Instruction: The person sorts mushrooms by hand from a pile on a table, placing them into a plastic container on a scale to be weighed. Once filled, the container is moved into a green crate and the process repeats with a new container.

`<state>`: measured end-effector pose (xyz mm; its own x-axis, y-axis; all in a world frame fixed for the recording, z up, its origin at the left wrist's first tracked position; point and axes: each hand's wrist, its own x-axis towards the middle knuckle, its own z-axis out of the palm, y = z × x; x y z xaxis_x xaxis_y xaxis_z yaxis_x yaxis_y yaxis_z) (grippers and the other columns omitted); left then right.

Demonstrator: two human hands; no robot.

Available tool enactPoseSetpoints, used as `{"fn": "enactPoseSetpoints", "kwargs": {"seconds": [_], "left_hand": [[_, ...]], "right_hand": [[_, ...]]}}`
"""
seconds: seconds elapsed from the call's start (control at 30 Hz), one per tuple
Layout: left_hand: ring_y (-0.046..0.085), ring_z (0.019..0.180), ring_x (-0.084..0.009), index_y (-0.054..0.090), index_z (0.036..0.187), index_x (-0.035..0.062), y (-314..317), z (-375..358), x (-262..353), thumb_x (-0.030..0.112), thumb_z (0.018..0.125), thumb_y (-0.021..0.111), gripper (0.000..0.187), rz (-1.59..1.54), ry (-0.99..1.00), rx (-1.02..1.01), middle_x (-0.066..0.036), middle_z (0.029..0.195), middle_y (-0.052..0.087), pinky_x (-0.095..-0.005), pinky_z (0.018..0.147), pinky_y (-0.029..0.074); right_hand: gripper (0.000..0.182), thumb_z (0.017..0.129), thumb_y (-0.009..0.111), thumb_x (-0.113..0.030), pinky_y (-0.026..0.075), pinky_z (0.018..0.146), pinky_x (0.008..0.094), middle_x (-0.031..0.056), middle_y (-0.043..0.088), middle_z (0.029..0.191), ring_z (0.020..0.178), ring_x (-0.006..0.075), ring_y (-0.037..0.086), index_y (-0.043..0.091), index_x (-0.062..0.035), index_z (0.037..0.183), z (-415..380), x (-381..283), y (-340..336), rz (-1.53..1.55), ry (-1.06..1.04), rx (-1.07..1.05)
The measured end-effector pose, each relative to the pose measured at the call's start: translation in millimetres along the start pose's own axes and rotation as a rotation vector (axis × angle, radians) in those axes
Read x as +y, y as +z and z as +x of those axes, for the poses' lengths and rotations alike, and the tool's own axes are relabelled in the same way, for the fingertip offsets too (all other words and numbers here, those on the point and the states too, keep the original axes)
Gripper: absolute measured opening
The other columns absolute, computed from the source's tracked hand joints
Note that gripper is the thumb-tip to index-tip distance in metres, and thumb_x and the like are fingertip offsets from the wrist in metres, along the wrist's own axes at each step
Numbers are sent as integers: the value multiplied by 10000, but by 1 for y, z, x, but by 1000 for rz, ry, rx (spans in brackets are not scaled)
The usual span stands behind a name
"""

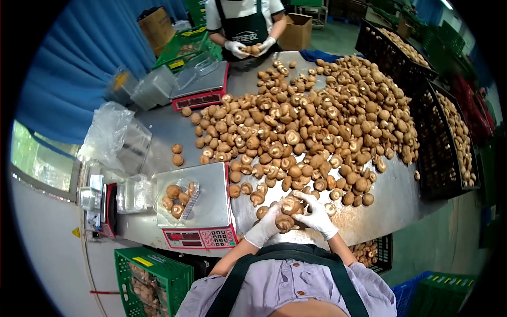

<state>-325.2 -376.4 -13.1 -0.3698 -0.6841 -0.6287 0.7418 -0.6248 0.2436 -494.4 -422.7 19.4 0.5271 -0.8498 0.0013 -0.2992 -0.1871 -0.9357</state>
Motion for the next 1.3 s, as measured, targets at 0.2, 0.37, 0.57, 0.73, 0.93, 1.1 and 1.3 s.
{"fn": "enactPoseSetpoints", "kwargs": {"seconds": [0.2,0.37,0.57,0.73,0.93,1.1,1.3], "left_hand": [[615,973,-245,459,1251,66,2,-14,7,371,933,458,440,114,148,-94,-119,1129,590,-369,750,546],[612,851,-148,461,1235,37,5,-60,37,358,861,608,515,289,591,133,-95,1033,587,-249,671,526],[549,1038,-231,530,1172,84,-13,-155,113,217,782,686,441,1059,1313,822,-114,1174,529,-345,880,470],[500,1070,-346,534,1219,147,-62,-190,163,288,714,720,557,1604,1409,1401,-153,1325,419,-394,885,448],[380,1231,-380,437,1323,201,-117,-179,170,502,809,546,606,1888,938,1383,-115,1336,450,-516,998,303],[514,1113,-315,546,1177,15,-113,-184,171,207,875,550,358,1466,1432,1185,-173,1175,565,-364,973,376],[502,1107,-313,566,1177,82,-123,-176,167,210,849,587,352,1729,1236,1352,-149,1247,521,-378,954,386]], "right_hand": [[570,731,700,-142,418,943,315,111,560,1205,1094,192,529,500,-17,1249,4,7,5,170,27,2],[478,795,636,-62,444,892,287,101,587,1150,1028,163,565,498,4,1249,6,20,10,180,131,10],[413,840,604,-64,452,895,286,91,592,1120,1026,167,571,494,22,1229,11,8,7,195,257,-48],[343,840,609,-86,487,691,235,65,645,954,793,102,594,572,-30,1177,13,3,11,109,247,-28],[324,821,586,-69,471,633,217,35,651,928,706,72,567,598,-57,1144,11,-3,14,41,231,-43],[291,835,587,-144,497,685,259,87,659,902,746,129,619,603,-42,1108,10,7,11,-66,165,-50],[317,835,594,-255,495,734,305,154,648,894,801,222,637,616,-51,1076,14,7,-6,-193,266,-4]]}}
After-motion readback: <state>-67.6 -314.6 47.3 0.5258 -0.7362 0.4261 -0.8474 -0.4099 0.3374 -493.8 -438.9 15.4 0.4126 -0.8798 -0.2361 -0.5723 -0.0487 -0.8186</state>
